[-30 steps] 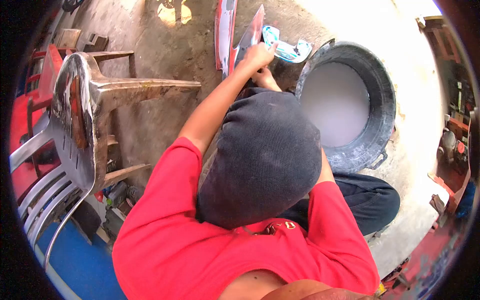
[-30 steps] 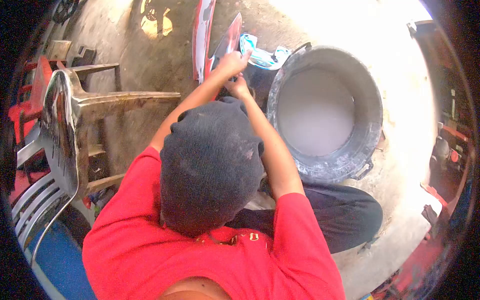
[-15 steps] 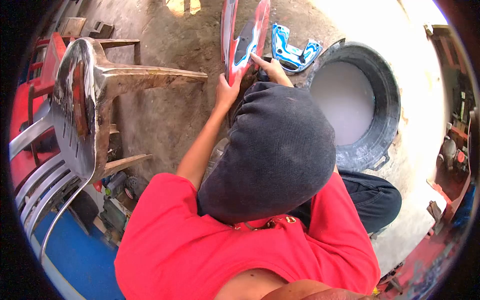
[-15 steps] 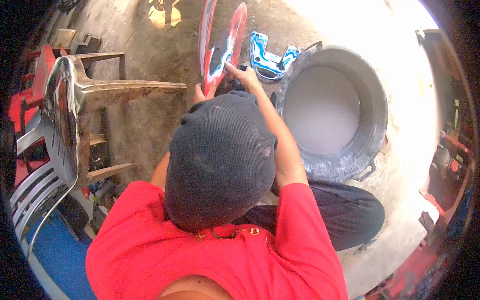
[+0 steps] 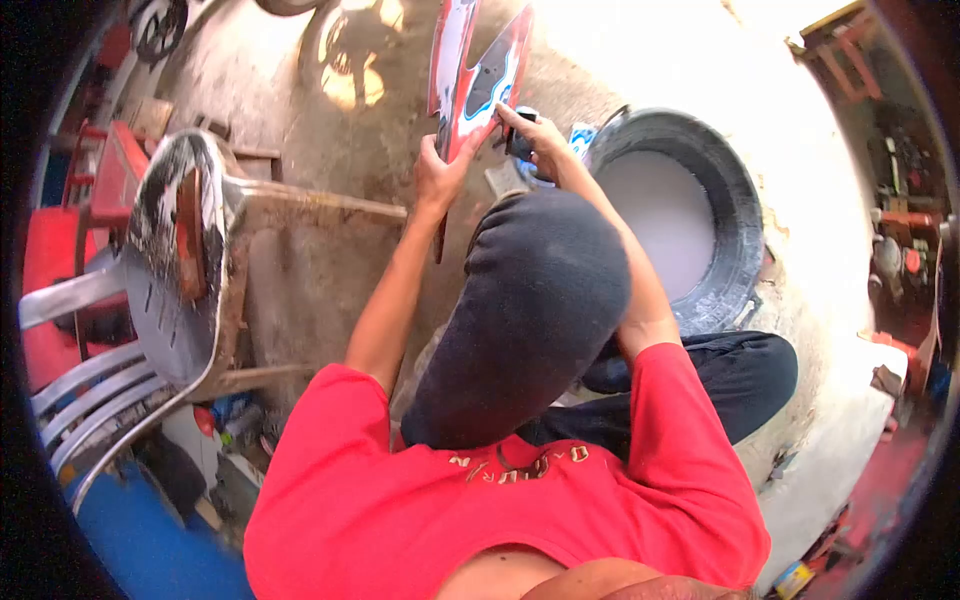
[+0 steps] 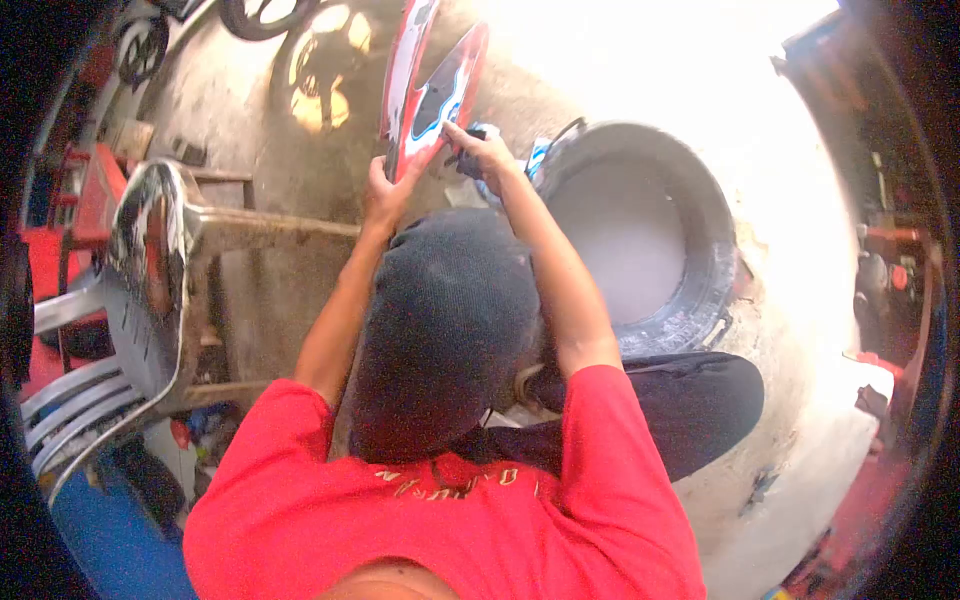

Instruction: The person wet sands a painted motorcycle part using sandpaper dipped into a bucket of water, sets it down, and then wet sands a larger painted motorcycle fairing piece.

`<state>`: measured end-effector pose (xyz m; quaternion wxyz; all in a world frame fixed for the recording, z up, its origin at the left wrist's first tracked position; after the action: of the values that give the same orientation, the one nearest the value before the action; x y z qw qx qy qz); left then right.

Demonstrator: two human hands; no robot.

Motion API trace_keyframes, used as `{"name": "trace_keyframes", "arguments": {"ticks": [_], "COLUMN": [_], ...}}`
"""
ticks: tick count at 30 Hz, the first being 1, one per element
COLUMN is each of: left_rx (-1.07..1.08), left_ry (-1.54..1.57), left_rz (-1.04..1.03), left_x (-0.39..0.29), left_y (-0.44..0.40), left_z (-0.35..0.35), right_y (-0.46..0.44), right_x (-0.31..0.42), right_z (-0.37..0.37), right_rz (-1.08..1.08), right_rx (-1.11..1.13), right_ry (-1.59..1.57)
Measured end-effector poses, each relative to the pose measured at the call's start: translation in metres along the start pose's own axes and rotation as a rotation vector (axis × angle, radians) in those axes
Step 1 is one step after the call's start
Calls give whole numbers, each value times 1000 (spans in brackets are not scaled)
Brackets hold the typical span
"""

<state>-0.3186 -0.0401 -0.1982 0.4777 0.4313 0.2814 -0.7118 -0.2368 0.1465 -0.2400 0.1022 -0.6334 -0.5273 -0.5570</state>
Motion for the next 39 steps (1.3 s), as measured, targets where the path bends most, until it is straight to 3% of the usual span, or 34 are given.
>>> {"name": "trace_keyframes", "arguments": {"ticks": [9,11,16,21,28,31,36,37,39], "left_rx": [165,302,453,526,602,723,839,841,846], "left_ry": [83,118,99,137,169,101,70,53,26], "left_rz": [-400,-489,-632,-735,-748,-656,-527,-518,-503], "left_x": [-252,-300,-431,-497,-449,-400,-316,-301,-273], "left_y": [-8,-8,52,117,184,203,223,223,223], "left_z": [-17,-37,-43,-48,-57,-71,-101,-108,-120], "right_y": [98,141,239,323,395,397,372,366,357], "right_x": [199,241,329,364,276,220,141,118,86], "right_z": [48,55,82,108,121,142,181,187,194], "right_rz": [339,400,669,891,703,533,470,397,296], "right_rx": [-172,-151,-151,-133,-305,-321,-282,-420,-484], "right_ry": [-169,-151,-221,-340,-400,-456,-511,-552,-568]}}
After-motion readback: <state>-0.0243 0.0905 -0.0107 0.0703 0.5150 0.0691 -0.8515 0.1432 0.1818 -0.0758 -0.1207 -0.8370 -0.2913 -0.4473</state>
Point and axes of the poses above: each hand's wrist, its own y-axis away from the middle knuckle, its own z-axis out of the back of the hand, x = y × z, the point moved 8 cm from there along -y, towards the middle knuckle, and after that the axes turned 5 degrees about -y, right-handed, at the moved point
